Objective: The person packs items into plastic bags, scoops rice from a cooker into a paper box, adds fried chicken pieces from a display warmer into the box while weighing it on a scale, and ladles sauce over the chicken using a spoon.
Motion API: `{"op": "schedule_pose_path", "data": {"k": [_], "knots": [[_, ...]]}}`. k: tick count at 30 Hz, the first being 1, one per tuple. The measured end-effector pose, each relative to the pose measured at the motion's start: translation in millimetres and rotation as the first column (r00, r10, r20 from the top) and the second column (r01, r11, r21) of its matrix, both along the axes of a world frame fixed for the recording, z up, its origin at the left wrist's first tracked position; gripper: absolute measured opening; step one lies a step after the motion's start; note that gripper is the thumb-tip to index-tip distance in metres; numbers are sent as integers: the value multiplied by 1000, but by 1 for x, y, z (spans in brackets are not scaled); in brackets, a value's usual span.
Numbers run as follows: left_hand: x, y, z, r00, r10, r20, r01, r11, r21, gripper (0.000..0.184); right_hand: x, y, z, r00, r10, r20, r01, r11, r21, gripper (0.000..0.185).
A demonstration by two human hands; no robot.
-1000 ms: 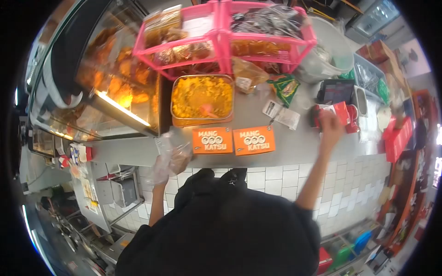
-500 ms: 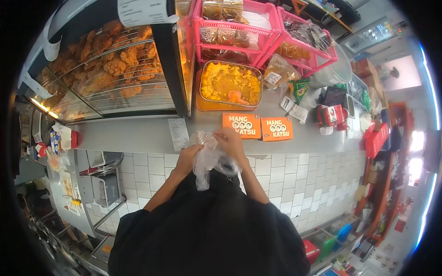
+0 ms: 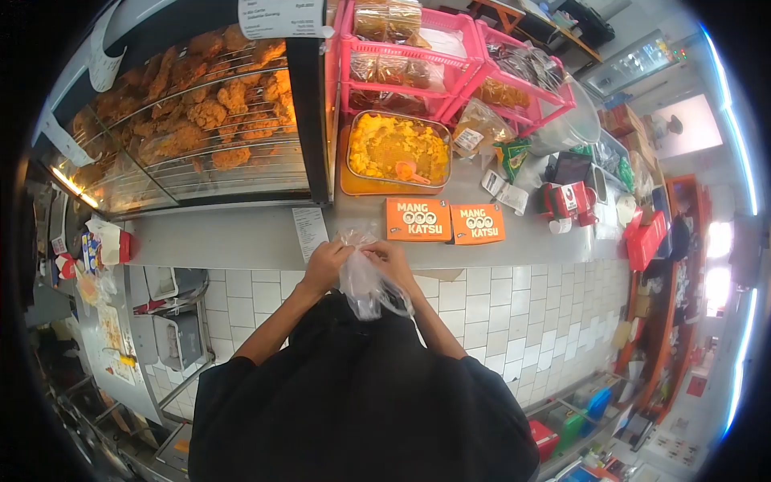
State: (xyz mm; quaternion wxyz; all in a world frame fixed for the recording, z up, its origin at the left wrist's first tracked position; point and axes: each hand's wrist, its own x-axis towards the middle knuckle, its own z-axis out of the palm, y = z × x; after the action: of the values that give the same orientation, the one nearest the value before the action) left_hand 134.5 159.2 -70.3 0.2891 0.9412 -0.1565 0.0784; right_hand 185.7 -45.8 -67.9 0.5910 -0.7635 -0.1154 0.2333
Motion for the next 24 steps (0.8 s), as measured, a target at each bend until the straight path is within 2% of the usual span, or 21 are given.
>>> {"op": "schedule_pose_path", "data": {"k": [2, 3, 5, 6, 8, 9, 13, 16, 19, 24], "knots": [[4, 1, -7, 999, 31, -29, -34, 994, -107, 23, -7, 0, 11, 920, -99, -379, 151, 982, 110, 17], [6, 1, -10, 998, 43, -45, -50, 986, -158, 23, -6, -5, 6, 889, -40, -456, 119, 982, 147, 19], [8, 0, -10, 960, 77, -268, -160, 939, -305, 17, 2, -16, -9, 804, 81, -589, 73, 970, 232, 23], [9, -1, -10, 922, 78, -379, -225, 904, -362, 15, 1, -12, -9, 728, 24, -685, 136, 974, 179, 25], [12, -3, -15, 759, -23, -651, -482, 651, -586, 15, 7, -6, -9, 704, 67, -707, 64, 985, 157, 24], [13, -3, -16, 653, -117, -748, -618, 488, -616, 15, 11, -3, -6, 690, 89, -718, 26, 989, 147, 24], [12, 2, -17, 666, -120, -736, -593, 514, -620, 19, 15, 2, 1, 788, 146, -597, -130, 989, 70, 12], [7, 0, -12, 679, -113, -725, -612, 457, -645, 16, 13, 3, -9, 753, 125, -646, 32, 974, 226, 9], [5, -3, -9, 694, -114, -710, -615, 418, -669, 16, 11, 7, -8, 730, 60, -681, 162, 953, 257, 9], [2, 1, -17, 706, -140, -694, -593, 419, -687, 18, 9, 10, -14, 723, -2, -691, 231, 943, 239, 9]]}}
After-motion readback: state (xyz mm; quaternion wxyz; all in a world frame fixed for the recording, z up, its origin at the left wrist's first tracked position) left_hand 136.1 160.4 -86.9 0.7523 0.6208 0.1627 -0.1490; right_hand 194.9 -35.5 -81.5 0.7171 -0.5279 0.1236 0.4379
